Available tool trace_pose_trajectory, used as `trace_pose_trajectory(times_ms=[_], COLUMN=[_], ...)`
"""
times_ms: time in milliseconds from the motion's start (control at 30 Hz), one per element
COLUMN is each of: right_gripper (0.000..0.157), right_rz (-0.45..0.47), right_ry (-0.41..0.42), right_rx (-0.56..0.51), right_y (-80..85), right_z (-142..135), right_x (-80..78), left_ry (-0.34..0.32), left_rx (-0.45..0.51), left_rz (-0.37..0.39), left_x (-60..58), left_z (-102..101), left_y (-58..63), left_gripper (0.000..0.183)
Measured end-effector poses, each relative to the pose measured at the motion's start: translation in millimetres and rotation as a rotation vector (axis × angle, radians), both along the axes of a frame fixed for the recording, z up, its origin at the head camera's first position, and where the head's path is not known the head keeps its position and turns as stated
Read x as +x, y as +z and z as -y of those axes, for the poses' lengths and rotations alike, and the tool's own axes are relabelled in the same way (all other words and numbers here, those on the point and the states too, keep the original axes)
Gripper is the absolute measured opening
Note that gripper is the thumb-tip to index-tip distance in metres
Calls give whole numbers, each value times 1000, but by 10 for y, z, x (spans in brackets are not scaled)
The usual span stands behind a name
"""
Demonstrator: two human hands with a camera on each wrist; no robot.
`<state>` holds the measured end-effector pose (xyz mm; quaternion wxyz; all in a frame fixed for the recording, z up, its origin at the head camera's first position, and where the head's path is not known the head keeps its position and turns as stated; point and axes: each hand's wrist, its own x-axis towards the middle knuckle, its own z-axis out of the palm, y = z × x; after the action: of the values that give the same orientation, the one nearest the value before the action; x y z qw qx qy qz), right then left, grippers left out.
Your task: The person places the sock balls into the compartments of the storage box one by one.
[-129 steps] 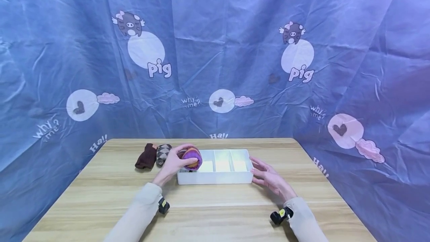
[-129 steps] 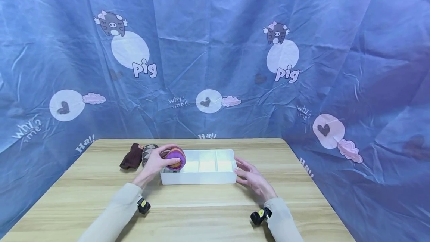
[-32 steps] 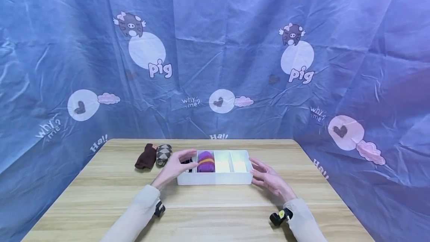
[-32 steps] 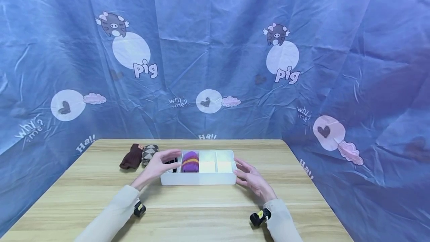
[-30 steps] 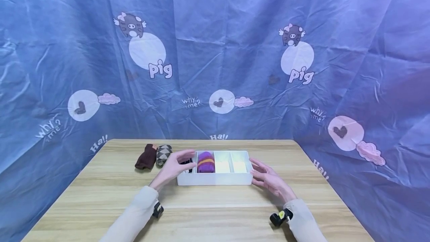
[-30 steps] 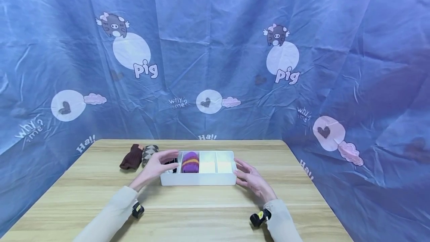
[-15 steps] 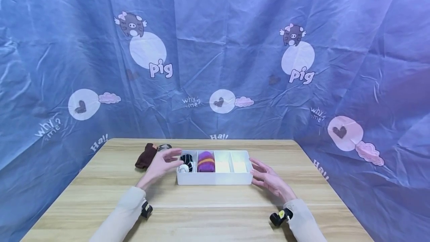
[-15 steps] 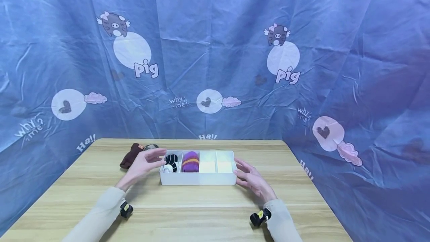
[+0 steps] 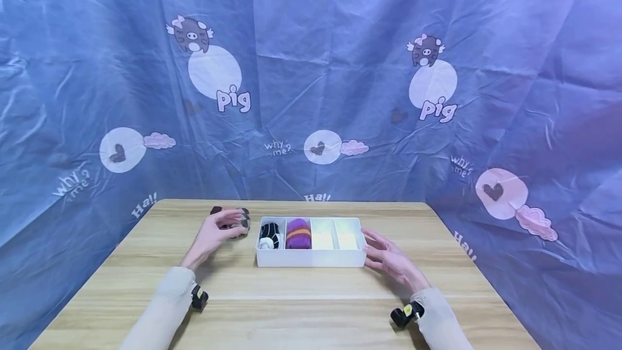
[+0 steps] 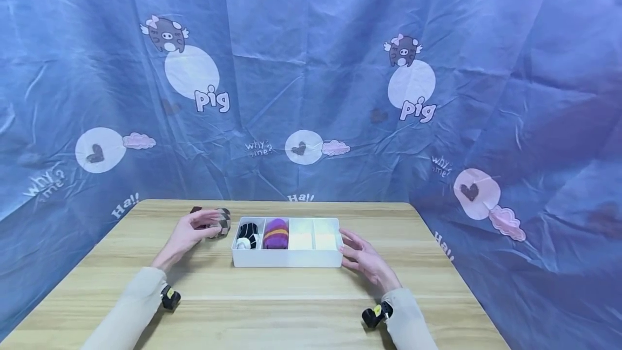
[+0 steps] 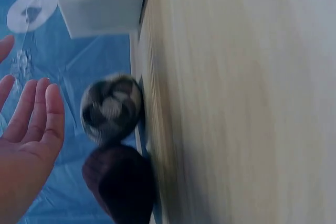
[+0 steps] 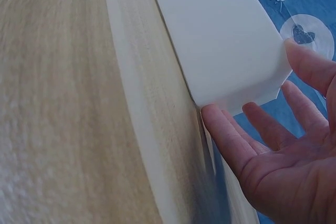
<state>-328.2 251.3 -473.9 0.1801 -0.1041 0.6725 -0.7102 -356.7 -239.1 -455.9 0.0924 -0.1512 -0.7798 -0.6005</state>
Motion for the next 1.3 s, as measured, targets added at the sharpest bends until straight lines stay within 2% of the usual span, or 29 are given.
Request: trace_pose_trajectory(times_ms=[267,467,633,867,1100,1300], right_gripper=[76,75,74,73,73,74], right_rz=[-3,7,7,16,16,8], right_ry=[4,5,-10,-15,-9,-5], right_rx=[-9,-6,-11,-10,-16,-11], right_y=[-6,-24,-30,-15,-12,-15], right_z=[7,24,25,36,33,18], right_x=[-8,-15,-14,-11,-13,-12], left_ry=[123,181,178,157,116,106], left_rx=[-90,-132,-197,-231,-231,-249], left_rz=[-34,-11,-2,65,110,112], left_x=[-118,-180,-251,-351,-386,-379], left_z=[267,435,485,511,524,519], left_y=[-46,-55,-45,-126,-178,-200], left_gripper=[51,48,52,62,64,63])
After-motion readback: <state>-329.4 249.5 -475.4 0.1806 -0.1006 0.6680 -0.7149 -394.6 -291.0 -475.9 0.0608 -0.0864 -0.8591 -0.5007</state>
